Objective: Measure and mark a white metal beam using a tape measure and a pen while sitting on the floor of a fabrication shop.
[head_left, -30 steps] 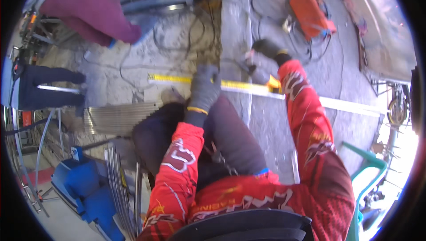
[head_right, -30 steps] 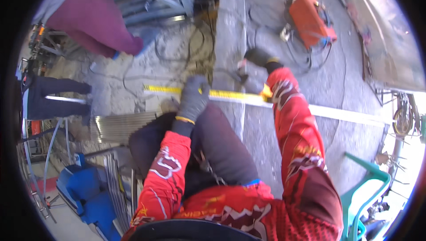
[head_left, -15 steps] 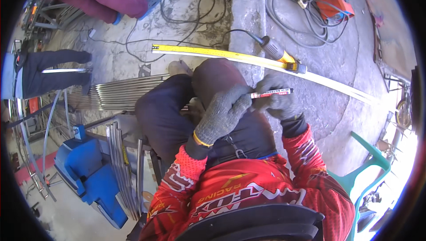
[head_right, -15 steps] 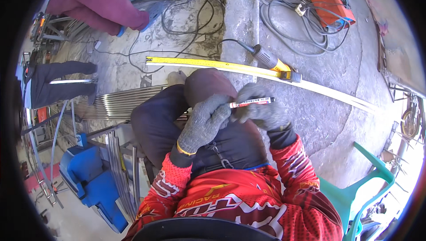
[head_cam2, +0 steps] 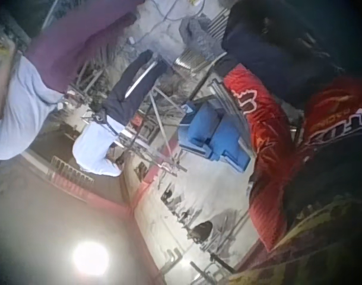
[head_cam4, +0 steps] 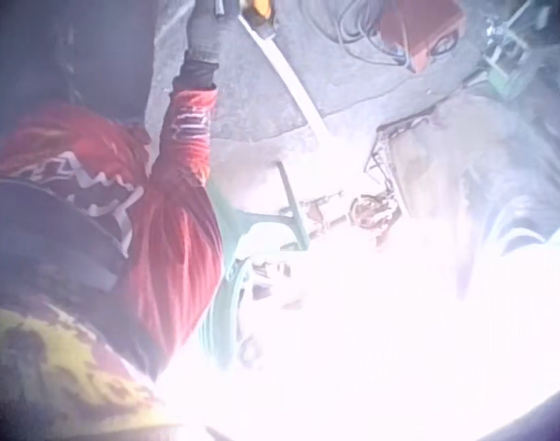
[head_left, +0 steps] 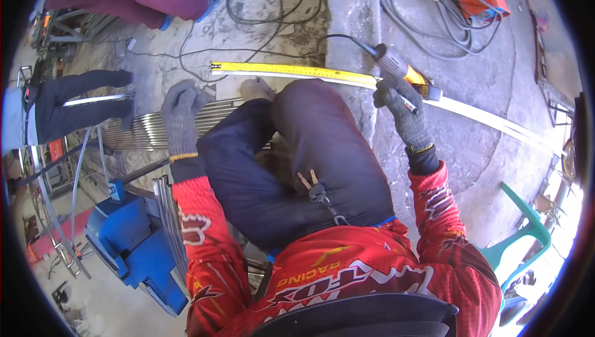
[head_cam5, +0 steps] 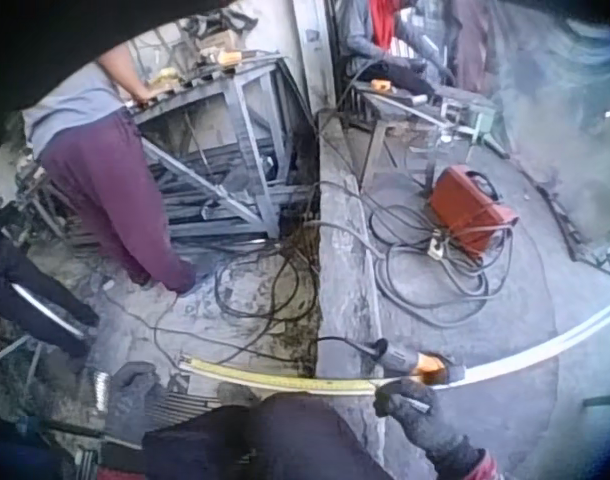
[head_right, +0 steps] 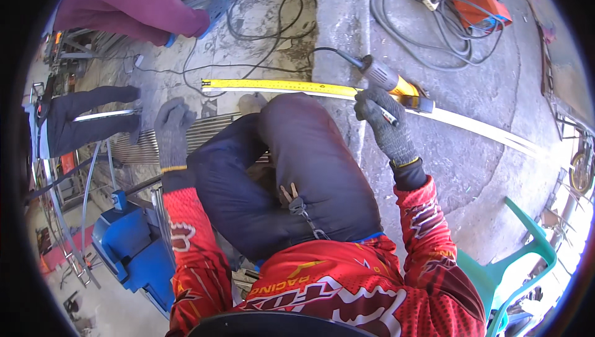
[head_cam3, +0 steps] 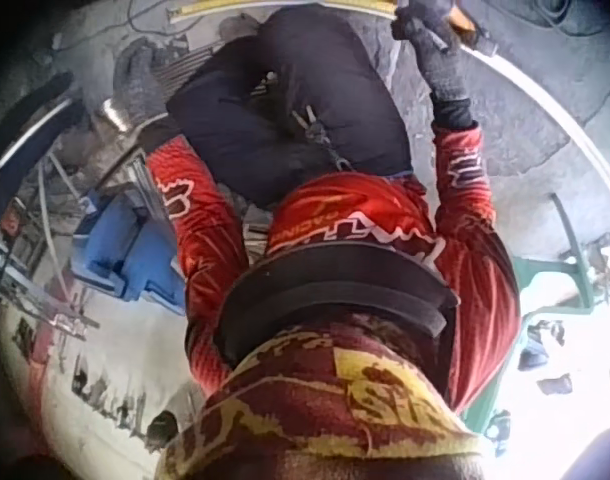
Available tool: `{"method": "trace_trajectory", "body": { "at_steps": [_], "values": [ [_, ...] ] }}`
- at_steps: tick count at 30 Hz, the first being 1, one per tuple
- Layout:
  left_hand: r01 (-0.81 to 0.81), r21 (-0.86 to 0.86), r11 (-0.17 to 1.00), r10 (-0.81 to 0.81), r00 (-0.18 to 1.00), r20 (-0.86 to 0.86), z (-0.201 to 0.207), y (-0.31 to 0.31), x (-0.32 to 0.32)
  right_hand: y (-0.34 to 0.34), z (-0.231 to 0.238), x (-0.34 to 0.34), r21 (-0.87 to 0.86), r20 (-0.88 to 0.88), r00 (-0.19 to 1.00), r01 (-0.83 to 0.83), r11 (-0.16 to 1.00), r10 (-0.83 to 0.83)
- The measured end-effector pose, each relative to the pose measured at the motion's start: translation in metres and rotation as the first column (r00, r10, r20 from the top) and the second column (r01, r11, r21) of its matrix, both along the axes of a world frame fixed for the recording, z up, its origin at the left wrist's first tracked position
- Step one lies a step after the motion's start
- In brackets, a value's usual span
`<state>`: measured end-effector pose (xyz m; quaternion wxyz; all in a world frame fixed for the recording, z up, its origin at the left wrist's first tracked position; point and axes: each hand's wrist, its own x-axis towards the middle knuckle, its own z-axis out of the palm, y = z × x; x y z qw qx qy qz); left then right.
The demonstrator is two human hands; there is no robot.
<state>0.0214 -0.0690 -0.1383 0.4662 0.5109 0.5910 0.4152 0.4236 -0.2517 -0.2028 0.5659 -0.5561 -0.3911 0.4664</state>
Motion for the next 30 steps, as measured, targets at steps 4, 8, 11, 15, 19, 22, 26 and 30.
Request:
{"method": "trace_trajectory", "body": {
  "at_steps": [4, 8, 11, 15, 19, 22, 26, 30],
  "values": [
    [0.041, -0.05, 0.998, -0.045, 0.996, -0.079, -0.038, 0.051, -0.033, -0.003, -0.019, -0.002, -0.032, -0.219, 0.975, 0.02, 0.999, -0.027],
    [-0.022, -0.164, 0.986, 0.035, 0.997, 0.073, -0.053, 0.07, -0.04, -0.005, -0.028, 0.009, -0.072, -0.269, 0.958, 0.086, 0.994, -0.103],
    [0.028, -0.251, 0.968, -0.005, 0.996, 0.092, -0.047, 0.074, -0.017, -0.005, -0.033, 0.023, -0.089, -0.121, 0.984, 0.124, 0.988, -0.134],
    [0.078, -0.319, 0.944, -0.09, 0.996, -0.021, -0.044, 0.069, -0.005, 0.003, -0.032, 0.017, -0.042, 0.231, 0.972, 0.063, 0.997, -0.052],
    [0.13, -0.32, 0.939, -0.168, 0.981, -0.094, -0.047, 0.071, -0.007, 0.009, -0.041, 0.009, 0.059, 0.257, 0.964, 0.06, 0.996, -0.073],
    [0.202, -0.283, 0.938, -0.24, 0.965, -0.107, -0.061, 0.069, -0.012, 0.018, -0.047, 0.007, 0.106, 0.518, 0.854, -0.018, 0.994, -0.039],
    [0.2, -0.224, 0.954, -0.262, 0.92, -0.292, -0.052, 0.074, -0.003, 0.024, -0.042, 0.001, 0.143, 0.678, 0.731, -0.027, 0.989, -0.078],
    [0.448, -0.155, 0.881, -0.417, 0.576, -0.703, -0.033, 0.084, 0.004, 0.027, -0.049, 0.008, 0.153, 0.767, 0.64, -0.106, 0.983, -0.051]
  ]
}}
